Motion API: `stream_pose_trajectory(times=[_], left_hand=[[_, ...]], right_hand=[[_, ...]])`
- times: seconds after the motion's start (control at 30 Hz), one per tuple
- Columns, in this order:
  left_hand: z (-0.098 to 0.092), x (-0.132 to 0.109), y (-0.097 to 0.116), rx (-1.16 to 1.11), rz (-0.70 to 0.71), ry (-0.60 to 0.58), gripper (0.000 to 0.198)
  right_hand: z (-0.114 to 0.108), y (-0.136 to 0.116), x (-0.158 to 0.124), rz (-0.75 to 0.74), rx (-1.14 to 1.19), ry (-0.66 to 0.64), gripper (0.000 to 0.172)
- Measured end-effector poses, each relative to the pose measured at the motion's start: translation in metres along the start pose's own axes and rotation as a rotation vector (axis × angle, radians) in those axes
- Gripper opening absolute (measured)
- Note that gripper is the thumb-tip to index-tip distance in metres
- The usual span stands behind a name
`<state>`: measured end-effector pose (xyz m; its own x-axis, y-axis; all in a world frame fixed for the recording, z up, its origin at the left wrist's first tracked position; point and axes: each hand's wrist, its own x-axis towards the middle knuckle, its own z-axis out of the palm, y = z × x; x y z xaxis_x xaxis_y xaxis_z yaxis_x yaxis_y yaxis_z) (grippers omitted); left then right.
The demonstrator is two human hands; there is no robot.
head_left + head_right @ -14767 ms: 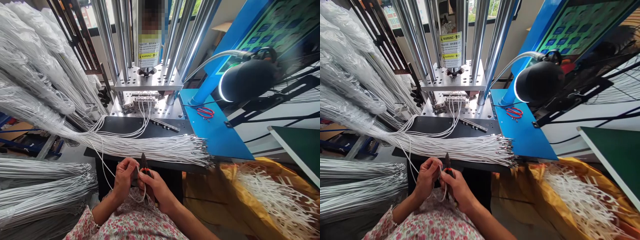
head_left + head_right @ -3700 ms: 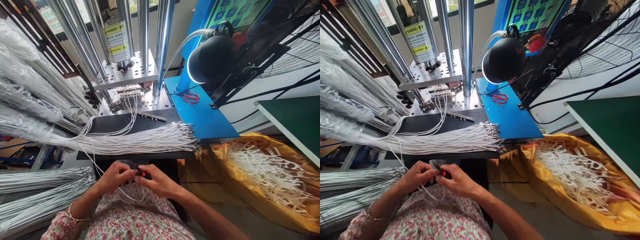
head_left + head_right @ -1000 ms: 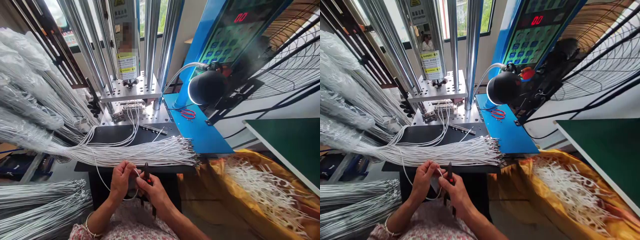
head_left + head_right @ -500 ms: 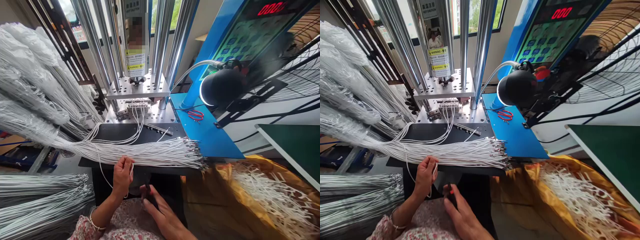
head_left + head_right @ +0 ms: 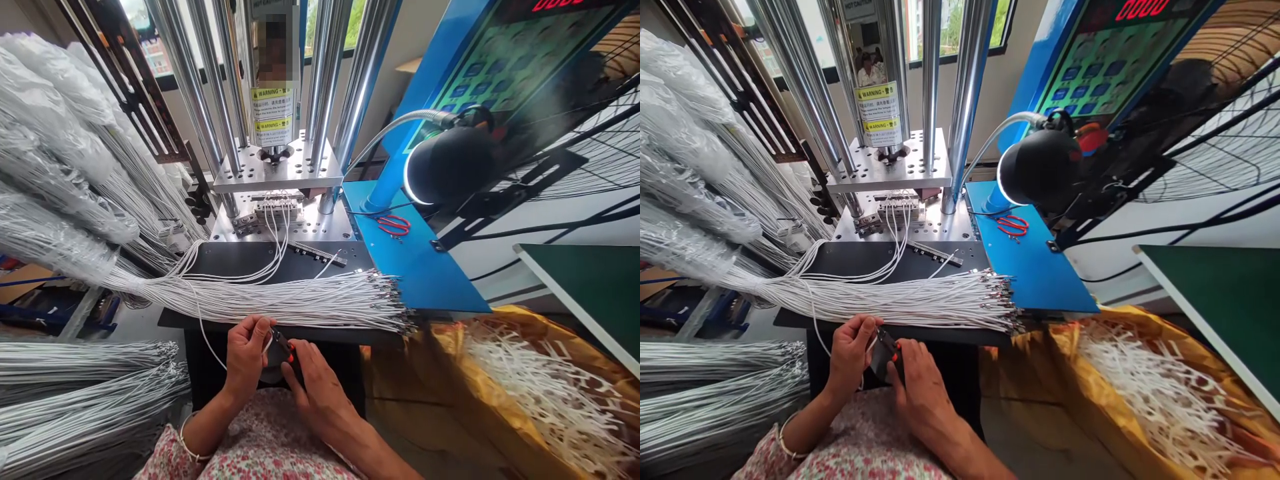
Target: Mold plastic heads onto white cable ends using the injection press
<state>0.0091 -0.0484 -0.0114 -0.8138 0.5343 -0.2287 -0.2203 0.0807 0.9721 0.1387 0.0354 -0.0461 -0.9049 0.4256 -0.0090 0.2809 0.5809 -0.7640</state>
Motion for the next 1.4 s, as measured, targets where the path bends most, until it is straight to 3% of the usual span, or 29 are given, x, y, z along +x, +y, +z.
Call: stream_pose_trajectory(times=[0.23, 0.37, 0.43, 0.57, 0.6, 0.67, 0.77, 0.87, 1.1, 1.33, 1.4], left_hand=[[0.0, -0.004, 0.002, 0.043, 0.021, -0.013, 0.038], [-0.004, -0.002, 0.006, 0.044, 0.018, -0.026, 0.037], [-0.01, 0.003, 0.008, 0.009, -0.045, -0.122, 0.037], [-0.022, 0.012, 0.013, -0.104, -0.262, -0.443, 0.039], [-0.023, 0.012, 0.014, -0.115, -0.286, -0.468, 0.04], [-0.022, 0.011, 0.014, -0.101, -0.272, -0.429, 0.04], [-0.02, 0.005, 0.013, 0.034, -0.141, -0.339, 0.034], [-0.022, 0.0, 0.015, 0.262, -0.025, -0.343, 0.026], [-0.045, 0.007, 0.033, 0.713, 0.111, -0.664, 0.028], [-0.054, 0.008, 0.04, 0.778, 0.052, -0.908, 0.028], [-0.067, 0.014, 0.042, 0.771, 0.04, -0.901, 0.027]], right_hand=[[-0.013, -0.007, 0.004, 0.016, 0.05, -0.102, 0.022], [-0.021, -0.008, 0.002, 0.093, 0.24, -0.196, 0.022], [-0.027, -0.007, -0.002, 0.153, 0.484, -0.305, 0.026], [-0.035, -0.005, -0.007, 0.329, 1.249, -0.752, 0.042], [-0.036, -0.005, -0.007, 0.373, 1.385, -0.815, 0.044], [-0.034, -0.005, -0.006, 0.426, 1.504, -0.821, 0.045], [-0.031, -0.004, -0.005, 0.429, 1.466, -0.711, 0.042], [-0.03, -0.002, -0.007, 0.404, 1.418, -0.654, 0.037], [-0.044, -0.004, -0.018, 0.574, 1.537, -0.805, 0.032], [-0.049, -0.012, -0.028, 0.633, 1.445, -0.814, 0.032], [-0.06, -0.004, -0.029, 0.634, 1.438, -0.845, 0.035]])
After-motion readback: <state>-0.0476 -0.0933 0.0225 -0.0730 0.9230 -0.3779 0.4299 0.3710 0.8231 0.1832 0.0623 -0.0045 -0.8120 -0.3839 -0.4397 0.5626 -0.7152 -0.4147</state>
